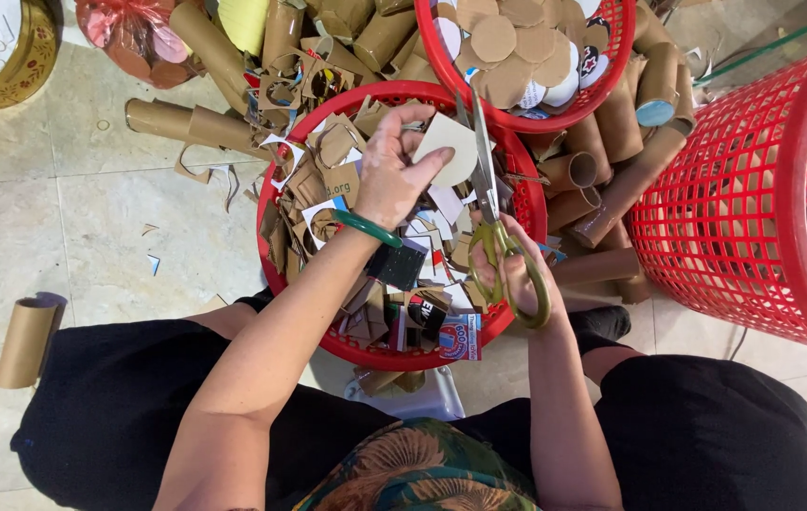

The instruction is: Cutting small circular or rectangular pieces from cardboard scraps using scissors.

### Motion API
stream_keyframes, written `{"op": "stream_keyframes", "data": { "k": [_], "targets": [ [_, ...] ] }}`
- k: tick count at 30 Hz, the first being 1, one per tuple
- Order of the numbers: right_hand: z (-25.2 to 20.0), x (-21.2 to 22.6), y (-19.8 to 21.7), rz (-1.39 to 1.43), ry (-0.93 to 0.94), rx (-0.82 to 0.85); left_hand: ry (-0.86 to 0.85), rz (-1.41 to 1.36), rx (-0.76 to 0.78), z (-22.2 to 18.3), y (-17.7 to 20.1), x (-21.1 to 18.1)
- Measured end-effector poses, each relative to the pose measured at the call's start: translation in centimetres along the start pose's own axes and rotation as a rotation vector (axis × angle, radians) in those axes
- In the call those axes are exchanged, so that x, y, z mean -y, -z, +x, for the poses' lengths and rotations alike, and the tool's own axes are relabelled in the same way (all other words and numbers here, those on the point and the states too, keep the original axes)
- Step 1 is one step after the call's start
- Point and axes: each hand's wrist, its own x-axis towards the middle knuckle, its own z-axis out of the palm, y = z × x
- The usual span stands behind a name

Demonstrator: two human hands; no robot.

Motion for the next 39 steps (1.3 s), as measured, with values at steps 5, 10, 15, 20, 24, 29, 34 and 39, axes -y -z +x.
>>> {"op": "stream_keyframes", "data": {
  "k": [5, 10, 15, 20, 24, 29, 34, 39],
  "targets": [
    [0.0, 0.2, 0.3, -0.049, 0.024, 0.001, -0.010, -0.026, 0.019, 0.0, 0.5, -0.2],
    [-0.1, 1.1, -0.9, 0.001, 0.037, 0.011, -0.021, -0.095, 0.174, -0.1, 0.2, 0.7],
    [-0.3, -1.3, 1.0, 0.135, 0.062, -0.055, -0.026, 0.023, 0.161, 0.2, 0.5, -0.8],
    [-0.3, -0.6, 2.3, 0.142, -0.131, -0.012, -0.046, 0.096, 0.105, 0.5, 1.1, -1.6],
    [0.1, -0.2, 1.5, 0.120, -0.006, 0.008, -0.151, 0.289, 0.137, 0.6, 1.0, -0.2],
    [-0.5, -2.2, 2.2, 0.113, 0.099, 0.015, -0.075, 0.062, 0.191, 0.3, 0.7, -1.1],
    [-0.4, -1.8, 3.3, 0.631, 0.007, 0.249, -0.051, 0.090, 0.149, 0.9, 0.9, -1.1],
    [-0.9, 0.7, 1.2, 0.090, 0.200, 0.124, -0.029, -0.021, 0.137, 0.9, 1.0, -0.8]
  ]
}}
